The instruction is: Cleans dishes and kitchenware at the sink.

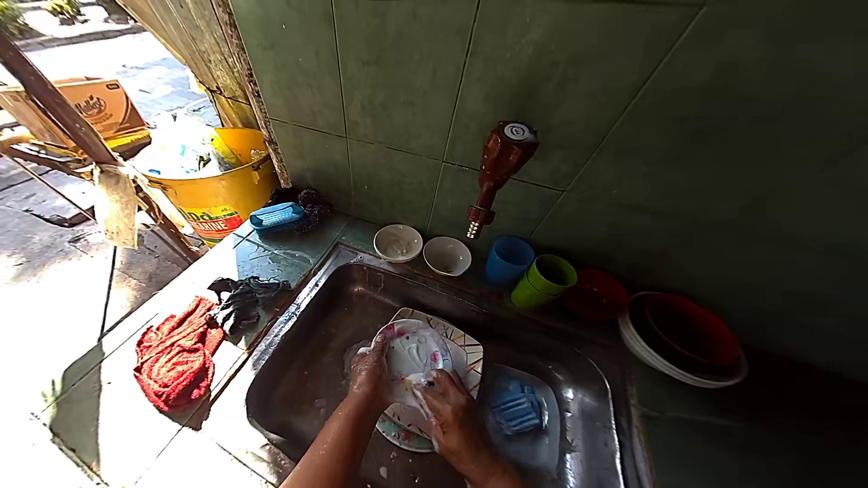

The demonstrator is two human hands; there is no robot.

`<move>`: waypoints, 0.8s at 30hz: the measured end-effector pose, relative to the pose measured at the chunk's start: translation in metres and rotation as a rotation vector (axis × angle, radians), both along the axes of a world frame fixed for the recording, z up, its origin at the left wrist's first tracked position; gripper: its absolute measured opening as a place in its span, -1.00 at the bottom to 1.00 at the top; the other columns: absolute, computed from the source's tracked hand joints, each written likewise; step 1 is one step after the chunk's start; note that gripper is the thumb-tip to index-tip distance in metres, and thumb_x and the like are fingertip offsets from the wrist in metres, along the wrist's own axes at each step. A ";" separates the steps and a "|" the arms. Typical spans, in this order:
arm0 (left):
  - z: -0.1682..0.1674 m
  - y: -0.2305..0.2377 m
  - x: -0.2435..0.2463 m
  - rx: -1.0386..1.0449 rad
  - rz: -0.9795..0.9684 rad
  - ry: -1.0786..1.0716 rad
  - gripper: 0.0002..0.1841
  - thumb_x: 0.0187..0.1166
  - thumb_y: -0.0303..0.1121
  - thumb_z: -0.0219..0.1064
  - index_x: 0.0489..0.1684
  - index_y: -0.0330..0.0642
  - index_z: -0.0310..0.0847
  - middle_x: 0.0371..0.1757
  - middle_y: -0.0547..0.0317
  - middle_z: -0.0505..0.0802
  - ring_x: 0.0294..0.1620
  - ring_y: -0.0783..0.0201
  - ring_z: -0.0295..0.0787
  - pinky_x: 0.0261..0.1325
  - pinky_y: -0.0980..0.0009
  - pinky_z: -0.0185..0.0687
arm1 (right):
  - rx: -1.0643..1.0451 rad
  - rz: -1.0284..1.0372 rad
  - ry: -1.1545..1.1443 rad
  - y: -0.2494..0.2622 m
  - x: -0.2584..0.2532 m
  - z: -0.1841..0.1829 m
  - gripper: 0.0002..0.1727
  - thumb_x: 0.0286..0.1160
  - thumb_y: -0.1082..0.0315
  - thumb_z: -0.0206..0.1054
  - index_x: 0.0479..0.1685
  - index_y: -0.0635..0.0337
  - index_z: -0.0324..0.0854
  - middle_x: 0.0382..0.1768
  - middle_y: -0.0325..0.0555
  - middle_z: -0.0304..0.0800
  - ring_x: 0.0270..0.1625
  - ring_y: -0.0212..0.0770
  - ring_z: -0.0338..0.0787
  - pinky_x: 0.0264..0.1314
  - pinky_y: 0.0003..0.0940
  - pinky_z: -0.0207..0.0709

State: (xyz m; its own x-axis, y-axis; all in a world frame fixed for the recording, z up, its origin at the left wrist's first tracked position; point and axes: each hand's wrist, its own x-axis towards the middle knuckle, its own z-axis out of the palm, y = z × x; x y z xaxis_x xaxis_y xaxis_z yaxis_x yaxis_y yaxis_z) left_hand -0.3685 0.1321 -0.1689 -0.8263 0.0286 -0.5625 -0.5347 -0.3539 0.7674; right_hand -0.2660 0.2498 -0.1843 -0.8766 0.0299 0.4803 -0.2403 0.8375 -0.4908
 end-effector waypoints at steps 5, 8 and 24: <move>0.010 0.000 0.014 0.086 -0.116 0.043 -0.69 0.85 -0.27 0.11 0.15 -0.40 0.57 -0.16 -0.09 0.85 -0.17 0.16 0.88 -0.04 0.19 0.84 | -0.417 -0.315 -0.159 0.047 -0.022 0.032 -0.64 0.42 0.42 0.42 0.14 0.47 0.76 0.12 0.32 0.79 0.22 0.13 0.80 0.35 0.02 0.63; 0.004 0.005 0.012 -0.015 -0.154 0.189 -0.66 0.86 -0.26 0.07 0.12 -0.42 0.62 -0.17 -0.03 0.86 -0.16 0.24 0.86 0.00 0.27 0.82 | -0.683 -0.302 -0.267 0.047 -0.019 0.048 -0.58 0.33 0.37 0.48 0.15 0.43 0.70 -0.08 0.06 0.88 -0.02 -0.28 0.85 0.15 -0.32 0.71; 0.019 0.009 0.043 0.821 -0.444 0.134 -0.41 0.89 0.07 -0.40 0.33 -0.08 0.49 0.13 0.12 0.86 0.24 0.24 0.80 0.32 0.23 0.72 | -0.202 -0.112 0.070 -0.007 -0.053 0.047 -0.69 0.47 0.26 0.34 -0.04 0.23 0.91 0.00 0.17 0.83 0.14 0.14 0.77 0.26 0.05 0.63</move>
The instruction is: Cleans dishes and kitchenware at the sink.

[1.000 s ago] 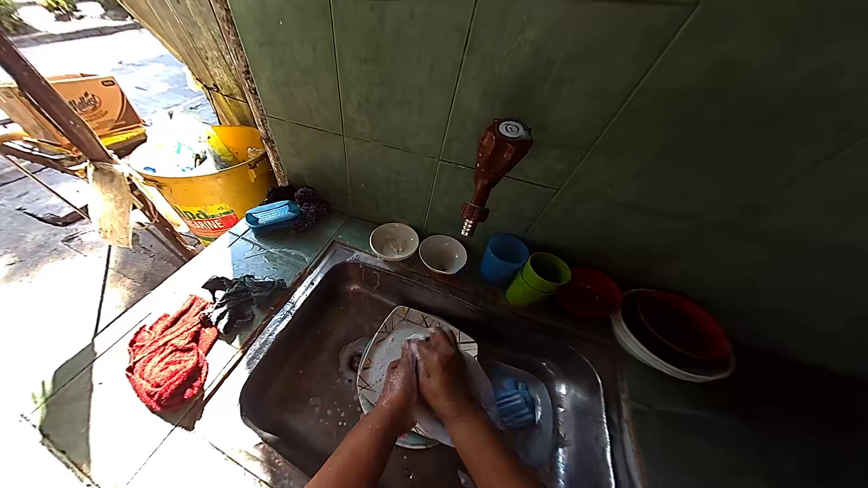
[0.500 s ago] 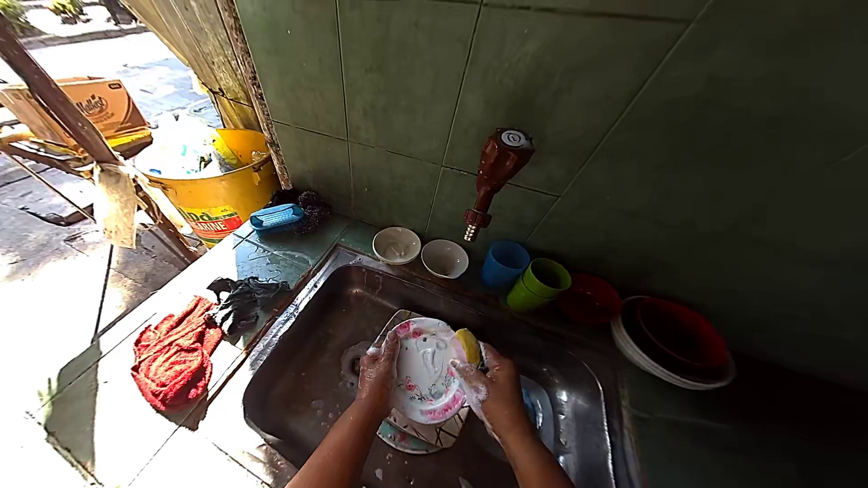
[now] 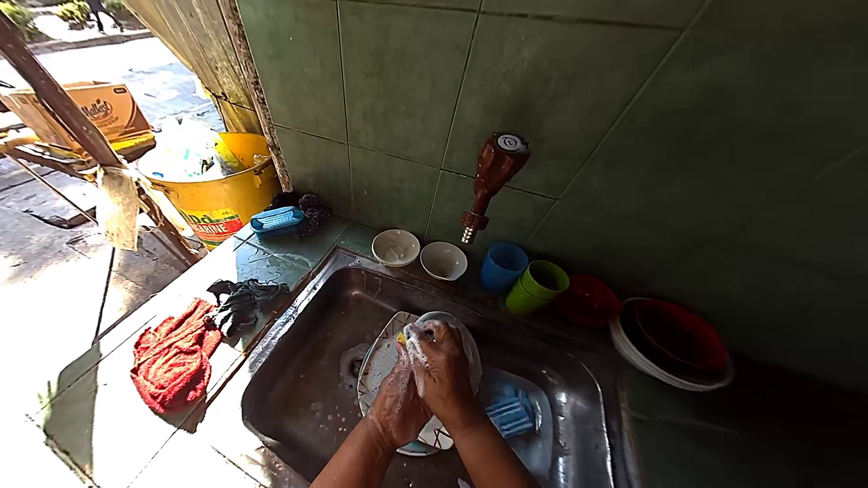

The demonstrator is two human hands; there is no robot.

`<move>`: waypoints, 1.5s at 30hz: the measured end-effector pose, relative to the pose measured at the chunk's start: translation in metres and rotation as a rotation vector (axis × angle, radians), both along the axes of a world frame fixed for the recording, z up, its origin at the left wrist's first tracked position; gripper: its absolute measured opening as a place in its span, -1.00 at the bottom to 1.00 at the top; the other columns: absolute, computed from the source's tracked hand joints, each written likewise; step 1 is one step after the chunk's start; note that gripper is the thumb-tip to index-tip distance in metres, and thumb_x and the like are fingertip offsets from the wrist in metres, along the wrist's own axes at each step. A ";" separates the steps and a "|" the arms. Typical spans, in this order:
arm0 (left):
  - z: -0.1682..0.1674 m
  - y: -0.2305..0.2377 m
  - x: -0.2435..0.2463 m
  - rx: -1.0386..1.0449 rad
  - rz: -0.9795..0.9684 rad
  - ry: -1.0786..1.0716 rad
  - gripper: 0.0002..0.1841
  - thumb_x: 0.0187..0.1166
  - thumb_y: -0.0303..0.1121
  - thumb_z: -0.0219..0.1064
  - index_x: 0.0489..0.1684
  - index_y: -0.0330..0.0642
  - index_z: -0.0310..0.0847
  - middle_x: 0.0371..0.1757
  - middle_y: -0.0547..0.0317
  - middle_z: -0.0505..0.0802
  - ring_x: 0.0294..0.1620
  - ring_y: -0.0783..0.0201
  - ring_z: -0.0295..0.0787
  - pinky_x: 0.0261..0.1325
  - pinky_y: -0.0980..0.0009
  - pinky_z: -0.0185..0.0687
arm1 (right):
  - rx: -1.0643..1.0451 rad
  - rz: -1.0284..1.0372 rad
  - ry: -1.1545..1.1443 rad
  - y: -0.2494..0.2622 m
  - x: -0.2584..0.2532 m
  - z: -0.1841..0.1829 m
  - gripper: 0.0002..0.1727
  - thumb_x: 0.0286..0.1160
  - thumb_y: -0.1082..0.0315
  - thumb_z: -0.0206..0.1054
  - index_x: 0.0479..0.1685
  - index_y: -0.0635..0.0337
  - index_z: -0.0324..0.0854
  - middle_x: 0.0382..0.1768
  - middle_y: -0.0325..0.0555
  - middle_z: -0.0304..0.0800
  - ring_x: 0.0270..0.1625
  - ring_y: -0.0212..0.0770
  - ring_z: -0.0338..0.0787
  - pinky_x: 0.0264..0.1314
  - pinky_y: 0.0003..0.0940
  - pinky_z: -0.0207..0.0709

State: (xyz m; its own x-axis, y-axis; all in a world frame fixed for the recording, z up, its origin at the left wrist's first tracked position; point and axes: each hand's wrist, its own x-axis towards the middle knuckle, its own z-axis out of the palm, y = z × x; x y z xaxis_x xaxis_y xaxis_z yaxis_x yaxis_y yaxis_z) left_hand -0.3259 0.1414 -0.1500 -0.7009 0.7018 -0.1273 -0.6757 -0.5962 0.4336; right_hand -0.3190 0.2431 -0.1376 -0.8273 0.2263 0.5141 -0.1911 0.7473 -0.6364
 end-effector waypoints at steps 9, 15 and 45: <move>0.012 -0.014 -0.004 -0.257 0.190 -0.018 -0.74 0.82 -0.49 -0.04 0.36 -0.30 0.37 0.03 -0.02 0.87 0.07 0.12 0.89 0.24 0.14 0.80 | -0.183 -0.211 -0.046 0.043 -0.025 0.001 -0.76 0.43 0.54 0.37 0.01 0.41 0.84 0.11 0.36 0.74 0.22 0.23 0.73 0.32 0.17 0.58; 0.003 0.000 -0.017 -0.291 0.392 -0.164 -0.58 0.94 -0.18 -0.27 0.27 -0.26 0.44 -0.09 0.05 0.83 -0.05 0.28 0.84 0.06 0.32 0.79 | 0.036 -0.060 0.051 -0.016 0.022 -0.034 -0.73 0.32 0.46 0.30 -0.13 0.20 0.90 -0.01 0.17 0.83 0.14 0.18 0.78 0.24 0.10 0.65; 0.036 0.000 -0.189 -1.506 0.416 1.669 -0.80 0.50 -0.53 0.41 -0.03 -0.14 0.91 0.19 -0.01 0.90 0.59 -0.28 0.51 0.67 -0.55 -0.22 | -0.303 -0.173 -0.029 0.077 0.029 -0.019 -0.73 0.38 0.45 0.35 -0.04 0.41 0.84 0.01 0.21 0.81 0.08 -0.23 0.80 0.15 -0.47 0.67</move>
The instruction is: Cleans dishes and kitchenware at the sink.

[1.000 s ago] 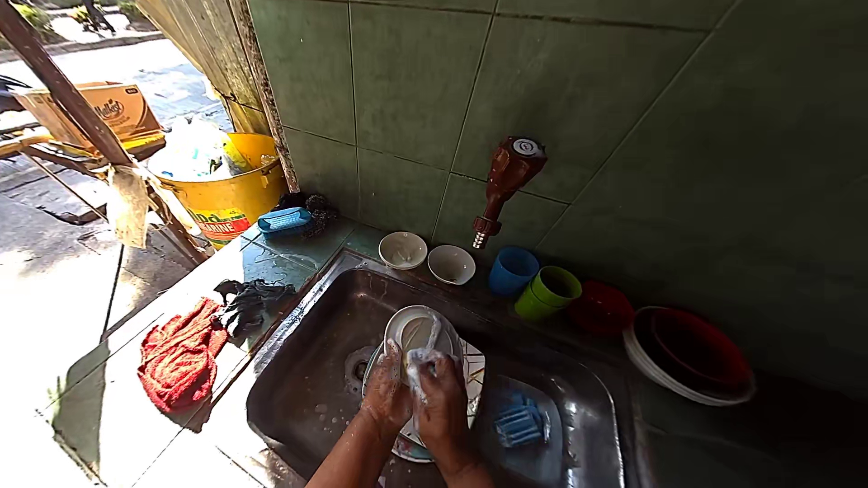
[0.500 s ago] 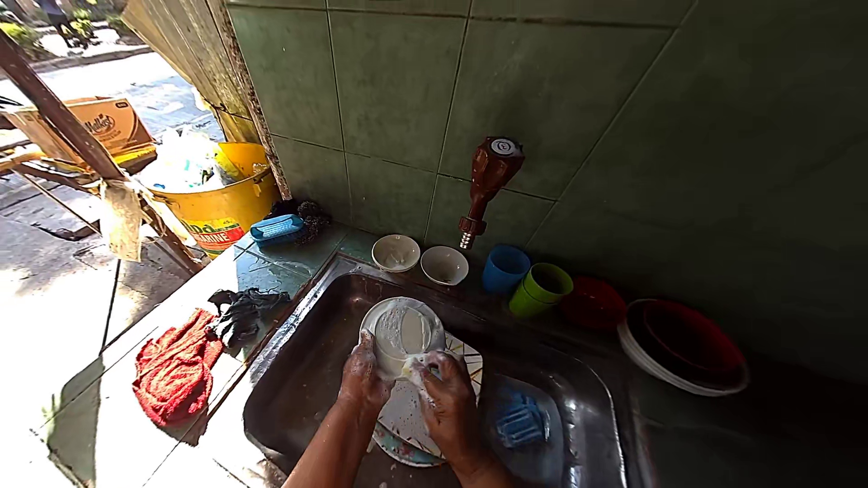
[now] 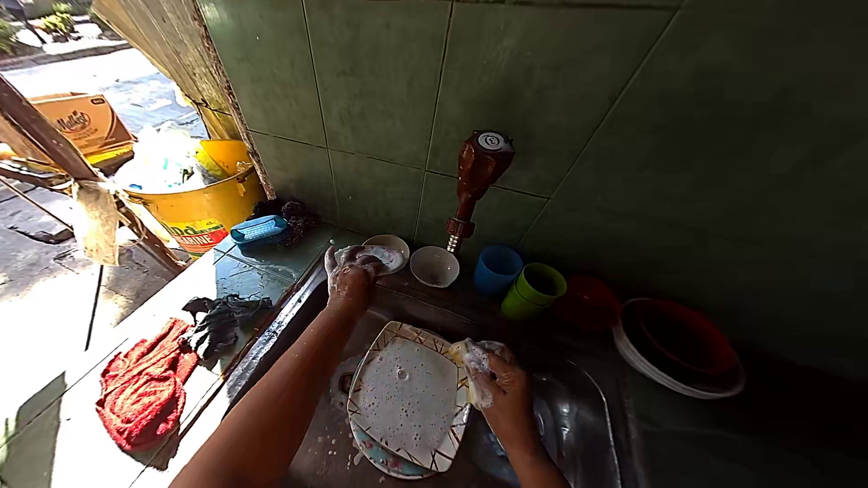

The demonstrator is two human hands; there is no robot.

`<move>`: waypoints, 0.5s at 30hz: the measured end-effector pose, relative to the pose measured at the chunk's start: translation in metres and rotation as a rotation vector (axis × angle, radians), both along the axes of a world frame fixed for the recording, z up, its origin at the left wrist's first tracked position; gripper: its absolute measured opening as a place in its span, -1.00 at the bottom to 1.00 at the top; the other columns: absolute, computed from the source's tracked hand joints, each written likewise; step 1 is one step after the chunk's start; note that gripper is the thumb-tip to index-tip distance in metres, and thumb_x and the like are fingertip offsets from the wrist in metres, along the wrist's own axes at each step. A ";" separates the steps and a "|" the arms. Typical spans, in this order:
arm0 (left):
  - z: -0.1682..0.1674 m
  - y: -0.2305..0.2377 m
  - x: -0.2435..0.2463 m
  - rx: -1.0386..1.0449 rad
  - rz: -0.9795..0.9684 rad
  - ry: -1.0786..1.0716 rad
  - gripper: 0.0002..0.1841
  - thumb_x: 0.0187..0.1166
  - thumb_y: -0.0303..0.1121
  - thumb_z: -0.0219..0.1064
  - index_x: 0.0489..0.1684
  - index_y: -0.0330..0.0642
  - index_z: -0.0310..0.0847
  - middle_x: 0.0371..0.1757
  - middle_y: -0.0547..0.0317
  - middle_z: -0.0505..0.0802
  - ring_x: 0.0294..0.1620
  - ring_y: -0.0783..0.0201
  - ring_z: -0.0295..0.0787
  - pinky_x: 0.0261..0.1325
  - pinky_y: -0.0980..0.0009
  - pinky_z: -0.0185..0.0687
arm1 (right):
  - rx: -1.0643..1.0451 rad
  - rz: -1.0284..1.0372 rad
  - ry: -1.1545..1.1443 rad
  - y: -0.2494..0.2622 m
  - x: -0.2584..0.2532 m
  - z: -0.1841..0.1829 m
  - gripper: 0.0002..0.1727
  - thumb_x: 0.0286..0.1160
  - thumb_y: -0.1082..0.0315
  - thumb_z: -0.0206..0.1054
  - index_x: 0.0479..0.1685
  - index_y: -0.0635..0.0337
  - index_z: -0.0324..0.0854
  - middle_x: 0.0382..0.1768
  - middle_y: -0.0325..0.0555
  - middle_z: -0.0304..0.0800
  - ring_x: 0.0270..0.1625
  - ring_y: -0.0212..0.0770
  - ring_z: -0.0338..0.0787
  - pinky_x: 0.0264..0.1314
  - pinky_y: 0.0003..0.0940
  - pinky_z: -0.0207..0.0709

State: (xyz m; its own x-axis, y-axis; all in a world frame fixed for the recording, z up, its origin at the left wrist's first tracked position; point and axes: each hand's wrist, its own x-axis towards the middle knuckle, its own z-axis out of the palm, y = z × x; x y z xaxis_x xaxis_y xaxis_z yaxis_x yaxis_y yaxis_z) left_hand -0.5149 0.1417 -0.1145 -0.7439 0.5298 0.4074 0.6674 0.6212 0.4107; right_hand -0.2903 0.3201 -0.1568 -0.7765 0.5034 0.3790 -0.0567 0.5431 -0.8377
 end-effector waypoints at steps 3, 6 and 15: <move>-0.022 0.005 -0.028 -0.114 -0.063 -0.105 -0.70 0.51 -0.61 0.38 0.11 -0.12 0.87 0.35 0.06 0.83 0.75 -0.27 0.26 0.76 -0.46 -0.42 | 0.011 -0.015 -0.013 0.004 0.007 -0.007 -0.71 0.37 0.42 0.35 -0.03 0.38 0.86 0.00 0.19 0.82 0.08 -0.23 0.82 0.17 -0.48 0.67; -0.027 0.008 -0.036 -0.135 -0.114 -0.157 -0.55 0.48 -0.24 0.55 0.33 -0.20 0.76 0.51 -0.03 0.73 0.80 -0.32 0.16 0.76 -0.46 -0.42 | -0.004 -0.031 -0.012 0.014 0.014 -0.011 -0.69 0.38 0.40 0.33 -0.02 0.39 0.85 0.00 0.18 0.83 0.08 -0.26 0.82 0.16 -0.52 0.66; -0.017 0.087 0.016 -0.494 -0.273 0.044 -0.75 0.54 -0.61 0.29 0.10 -0.30 0.79 0.22 -0.15 0.82 0.55 -0.22 0.51 0.80 -0.27 -0.13 | -0.153 -0.057 -0.010 0.015 -0.002 0.001 -0.67 0.44 0.42 0.28 0.05 0.43 0.82 0.02 0.14 0.82 0.10 -0.39 0.78 0.19 -0.61 0.61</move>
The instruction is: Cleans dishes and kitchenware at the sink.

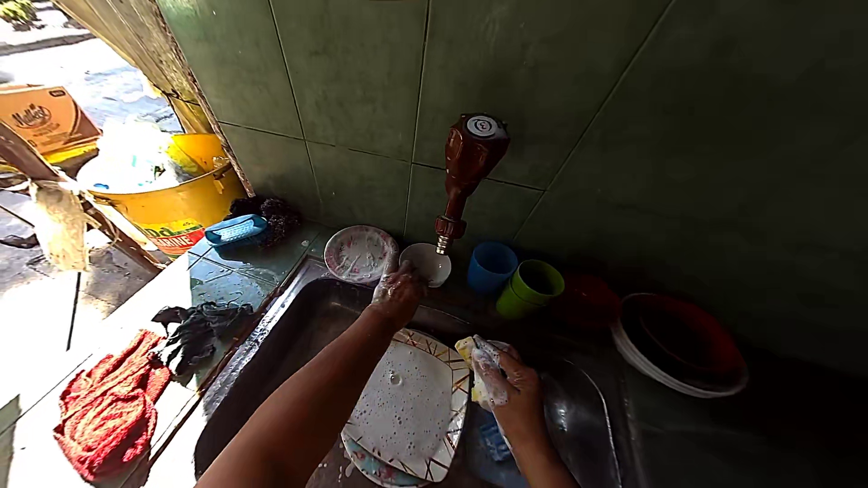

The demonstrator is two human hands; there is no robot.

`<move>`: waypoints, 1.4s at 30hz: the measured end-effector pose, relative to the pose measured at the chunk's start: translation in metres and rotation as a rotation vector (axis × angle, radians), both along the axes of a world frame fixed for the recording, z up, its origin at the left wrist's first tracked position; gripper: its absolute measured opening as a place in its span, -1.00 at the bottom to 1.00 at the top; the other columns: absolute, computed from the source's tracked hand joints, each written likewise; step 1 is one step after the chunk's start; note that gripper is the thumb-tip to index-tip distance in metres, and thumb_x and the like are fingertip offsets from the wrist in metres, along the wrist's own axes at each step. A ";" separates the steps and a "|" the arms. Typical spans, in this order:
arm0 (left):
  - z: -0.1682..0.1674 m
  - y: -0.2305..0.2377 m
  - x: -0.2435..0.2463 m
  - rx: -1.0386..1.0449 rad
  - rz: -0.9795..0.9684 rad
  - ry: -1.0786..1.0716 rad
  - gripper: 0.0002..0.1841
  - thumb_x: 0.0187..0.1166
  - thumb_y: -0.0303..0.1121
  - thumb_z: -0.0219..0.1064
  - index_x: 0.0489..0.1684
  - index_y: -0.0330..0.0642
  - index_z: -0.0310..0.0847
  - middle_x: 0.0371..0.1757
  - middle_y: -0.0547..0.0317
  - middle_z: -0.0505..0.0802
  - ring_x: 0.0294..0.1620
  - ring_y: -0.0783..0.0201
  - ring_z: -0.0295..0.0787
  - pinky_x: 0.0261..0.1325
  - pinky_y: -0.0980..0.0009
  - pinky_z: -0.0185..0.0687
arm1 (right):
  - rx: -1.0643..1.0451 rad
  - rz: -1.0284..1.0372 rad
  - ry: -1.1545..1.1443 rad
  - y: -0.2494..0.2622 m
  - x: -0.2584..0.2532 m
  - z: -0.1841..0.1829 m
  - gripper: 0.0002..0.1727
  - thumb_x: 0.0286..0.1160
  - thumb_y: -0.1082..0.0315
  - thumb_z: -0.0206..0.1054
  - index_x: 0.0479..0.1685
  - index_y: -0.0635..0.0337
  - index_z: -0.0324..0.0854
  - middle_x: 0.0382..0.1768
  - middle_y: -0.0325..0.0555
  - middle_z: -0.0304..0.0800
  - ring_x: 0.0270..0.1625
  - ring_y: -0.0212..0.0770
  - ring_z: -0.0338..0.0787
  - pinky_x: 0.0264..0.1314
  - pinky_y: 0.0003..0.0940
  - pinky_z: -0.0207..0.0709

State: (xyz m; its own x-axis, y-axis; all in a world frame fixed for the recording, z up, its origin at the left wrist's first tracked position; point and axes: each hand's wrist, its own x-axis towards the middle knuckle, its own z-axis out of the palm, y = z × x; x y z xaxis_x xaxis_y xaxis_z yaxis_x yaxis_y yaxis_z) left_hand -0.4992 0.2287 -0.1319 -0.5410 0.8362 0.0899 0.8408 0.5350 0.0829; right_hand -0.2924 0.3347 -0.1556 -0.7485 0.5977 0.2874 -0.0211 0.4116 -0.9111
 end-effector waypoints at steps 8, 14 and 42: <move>0.017 -0.003 0.101 0.692 0.372 -0.892 -0.66 0.83 -0.35 0.04 0.02 -0.52 0.64 -0.17 -0.20 0.79 -0.08 0.05 0.78 0.15 0.11 0.67 | -0.016 -0.161 0.141 -0.028 -0.012 0.013 -0.64 0.67 0.35 0.13 -0.01 0.50 0.75 -0.08 0.01 0.79 0.03 -0.50 0.74 0.19 -0.62 0.59; -0.016 -0.026 0.146 1.134 0.691 -1.181 -0.62 0.88 -0.37 -0.07 -0.03 -0.47 0.66 -0.30 0.04 0.77 -0.27 0.37 0.75 -0.05 0.39 0.70 | 0.171 -0.027 -0.093 -0.042 -0.020 0.003 -0.71 0.50 0.52 0.25 0.04 0.50 0.79 0.17 0.41 0.74 0.27 0.21 0.74 0.40 0.02 0.57; 0.020 -0.077 0.163 1.036 0.854 -1.974 -0.28 0.78 0.32 -0.27 0.43 -0.08 0.48 0.07 -0.12 0.79 0.00 -0.01 0.82 -0.04 0.03 0.77 | -0.049 0.138 -0.181 -0.076 -0.001 0.009 -0.72 0.53 0.35 0.28 -0.23 0.41 0.83 -0.12 0.16 0.80 0.00 -0.08 0.78 0.14 -0.13 0.63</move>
